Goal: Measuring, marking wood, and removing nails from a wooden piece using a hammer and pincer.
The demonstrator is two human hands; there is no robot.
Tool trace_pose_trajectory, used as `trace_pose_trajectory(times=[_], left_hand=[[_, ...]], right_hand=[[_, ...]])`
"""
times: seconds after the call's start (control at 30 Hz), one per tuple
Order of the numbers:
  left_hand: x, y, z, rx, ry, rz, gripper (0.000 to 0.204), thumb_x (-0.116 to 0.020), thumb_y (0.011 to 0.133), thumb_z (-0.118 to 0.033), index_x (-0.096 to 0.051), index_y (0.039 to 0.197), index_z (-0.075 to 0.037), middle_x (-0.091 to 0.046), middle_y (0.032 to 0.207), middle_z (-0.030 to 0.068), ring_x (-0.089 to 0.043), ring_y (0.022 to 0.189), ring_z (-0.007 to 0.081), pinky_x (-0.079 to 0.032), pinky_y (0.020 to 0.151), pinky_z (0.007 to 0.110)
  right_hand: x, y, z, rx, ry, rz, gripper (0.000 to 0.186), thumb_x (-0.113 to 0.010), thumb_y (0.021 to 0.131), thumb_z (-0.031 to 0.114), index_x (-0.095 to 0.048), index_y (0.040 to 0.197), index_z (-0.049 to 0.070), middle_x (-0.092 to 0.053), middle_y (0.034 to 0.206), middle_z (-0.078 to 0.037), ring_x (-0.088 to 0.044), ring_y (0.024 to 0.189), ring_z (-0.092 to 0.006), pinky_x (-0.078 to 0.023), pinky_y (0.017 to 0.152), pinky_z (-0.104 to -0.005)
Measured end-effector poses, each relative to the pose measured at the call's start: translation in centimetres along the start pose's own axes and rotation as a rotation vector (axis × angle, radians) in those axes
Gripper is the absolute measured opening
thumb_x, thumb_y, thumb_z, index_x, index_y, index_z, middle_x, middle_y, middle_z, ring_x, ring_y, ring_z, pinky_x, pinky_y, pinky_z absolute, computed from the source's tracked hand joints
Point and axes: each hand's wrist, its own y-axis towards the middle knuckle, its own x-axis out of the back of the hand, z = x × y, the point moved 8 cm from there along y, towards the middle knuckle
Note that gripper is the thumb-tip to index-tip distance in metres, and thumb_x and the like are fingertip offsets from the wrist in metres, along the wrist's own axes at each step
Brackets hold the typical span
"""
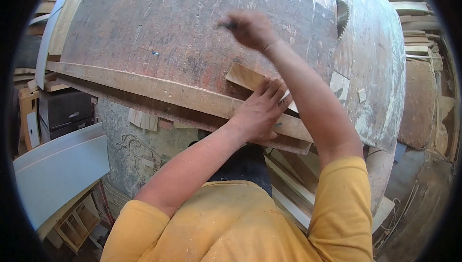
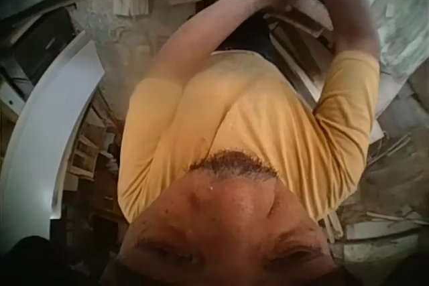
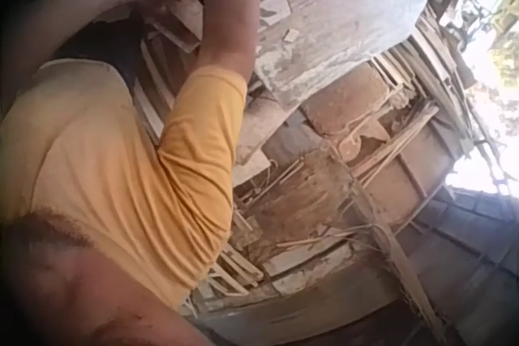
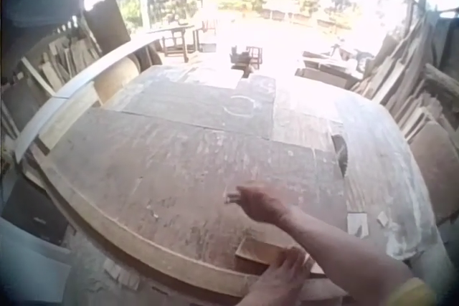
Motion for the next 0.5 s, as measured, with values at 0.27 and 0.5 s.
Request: trace_pose_trajectory(times=[0.27,0.5], left_hand=[[-0.7,-0.2,0.4,-0.006,0.054,0.026,0.088,-0.073,0.061,-0.037,-0.038,0.134,-0.004,-0.039,0.135,0.0195,-0.031,0.13,0.0336,-0.015,0.113,0.049],[-1.1,0.2,0.1,0.006,-0.006,0.093,0.091,-0.072,0.064,-0.036,-0.031,0.139,-0.003,-0.035,0.14,0.0193,-0.027,0.134,0.0326,-0.008,0.114,0.048]], right_hand=[[-5.7,0.6,1.0,0.114,0.319,0.194,0.018,-0.061,0.087,0.025,-0.063,0.084,0.007,-0.061,0.072,-0.015,-0.06,0.066,-0.0228,-0.048,0.061,-0.0361],[-3.8,1.7,1.3,0.044,0.256,0.204,0.02,-0.062,0.086,0.029,-0.064,0.08,0.01,-0.059,0.069,-0.017,-0.056,0.062,-0.0354,-0.046,0.056,-0.0417]])
